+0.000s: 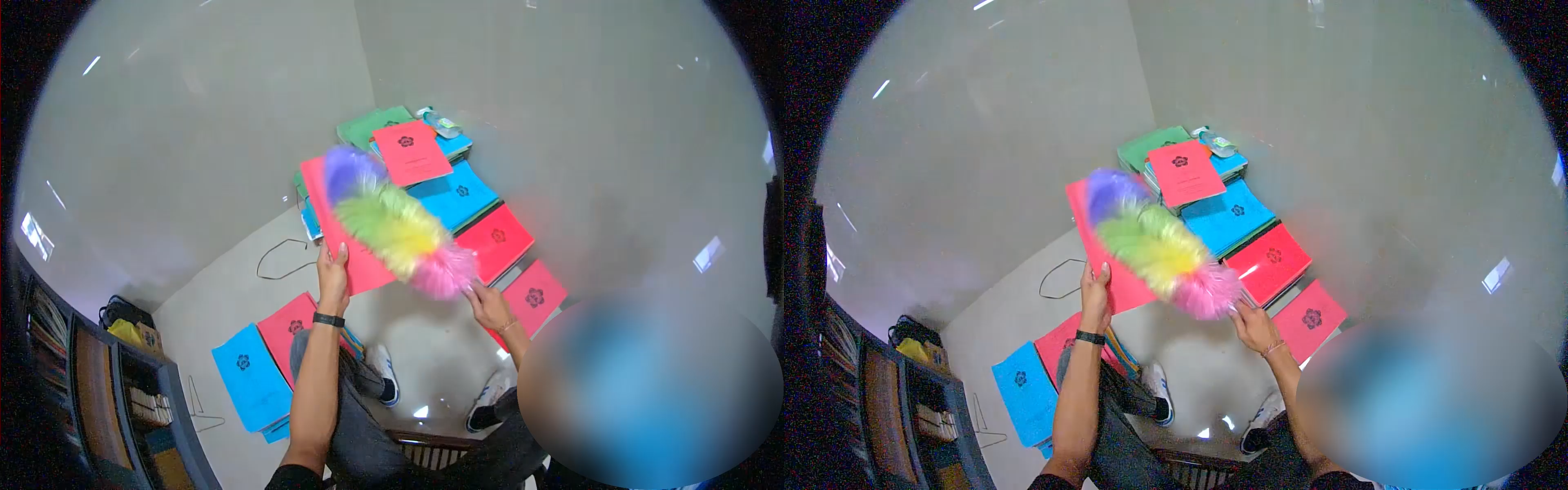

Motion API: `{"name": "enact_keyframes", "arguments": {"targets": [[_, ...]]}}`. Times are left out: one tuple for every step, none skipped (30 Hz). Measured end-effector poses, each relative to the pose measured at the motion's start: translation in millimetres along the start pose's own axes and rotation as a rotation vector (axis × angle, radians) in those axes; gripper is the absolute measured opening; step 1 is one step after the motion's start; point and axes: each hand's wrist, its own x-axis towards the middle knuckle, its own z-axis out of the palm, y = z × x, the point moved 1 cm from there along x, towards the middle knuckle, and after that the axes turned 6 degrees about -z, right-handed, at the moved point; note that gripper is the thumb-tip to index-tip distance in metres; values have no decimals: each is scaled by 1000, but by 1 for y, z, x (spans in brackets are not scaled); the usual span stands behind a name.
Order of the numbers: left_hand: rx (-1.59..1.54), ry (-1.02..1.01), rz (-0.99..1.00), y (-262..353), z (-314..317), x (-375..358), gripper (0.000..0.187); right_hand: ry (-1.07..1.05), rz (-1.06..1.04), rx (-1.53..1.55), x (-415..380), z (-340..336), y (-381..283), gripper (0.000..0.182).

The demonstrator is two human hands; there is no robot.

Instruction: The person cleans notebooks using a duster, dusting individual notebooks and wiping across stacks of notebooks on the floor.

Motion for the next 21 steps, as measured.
{"name": "enact_keyframes", "arguments": {"targets": [[0, -2, 2, -4, -9, 3, 42, 2, -1, -1, 0, -1, -4, 22], [-39, -2, -61, -14, -21, 5, 44, -72, -65, -114, -1, -2, -9, 22], [-78, -3, -126, -15, -23, 1, 45, -148, -126, -227, -2, -3, -15, 24], [-46, -17, -68, -17, -20, -4, 44, -145, -122, -231, -1, 2, -17, 24], [-47, -25, -71, -16, -18, -1, 44, -86, -28, -230, 1, 8, -21, 23], [157, -53, 13, -2, -7, -2, 42, -28, 69, -228, 1, 15, -24, 23], [360, -82, 98, 4, 1, -2, 40, -24, 77, -233, -1, 23, -26, 23], [418, -14, 201, -1, 7, -4, 38, 47, 84, -163, -1, 31, -26, 23], [412, -21, 200, -8, 5, -2, 38, 117, 87, -95, -2, 34, -26, 22], [402, -76, 162, -14, 1, -1, 37, 119, 91, -102, -2, 27, -36, 22], [392, -132, 126, -21, -2, -1, 37, 6, 50, -162, -4, 18, -47, 20], [377, -48, 33, -17, 0, -10, 39, -106, 11, -220, -6, 13, -54, 18], [380, -56, 33, -12, 3, -10, 39, -99, 16, -221, -5, 13, -44, 18], [358, -76, 17, -8, 4, -9, 38, -67, 75, -189, -5, 14, -27, 21], [337, -93, -2, -2, 6, -10, 37, -37, 135, -155, -6, 16, -18, 23], [201, -86, 43, 16, 26, -23, 40, -34, 138, -152, -7, 18, -21, 23], [202, -87, 45, 16, 25, -23, 40, 28, 123, -87, -6, 21, -25, 24], [192, -71, 29, 13, 21, -21, 43, 90, 107, -22, -5, 21, -28, 24], [182, -56, 14, 9, 18, -19, 45, 92, 105, -23, -4, 14, -38, 24], [166, 8, 99, 1, 15, -15, 47, -55, 103, -114, -5, 6, -50, 24], [167, 4, 101, -1, 7, -12, 47, -201, 101, -203, -6, 1, -57, 25]]}}
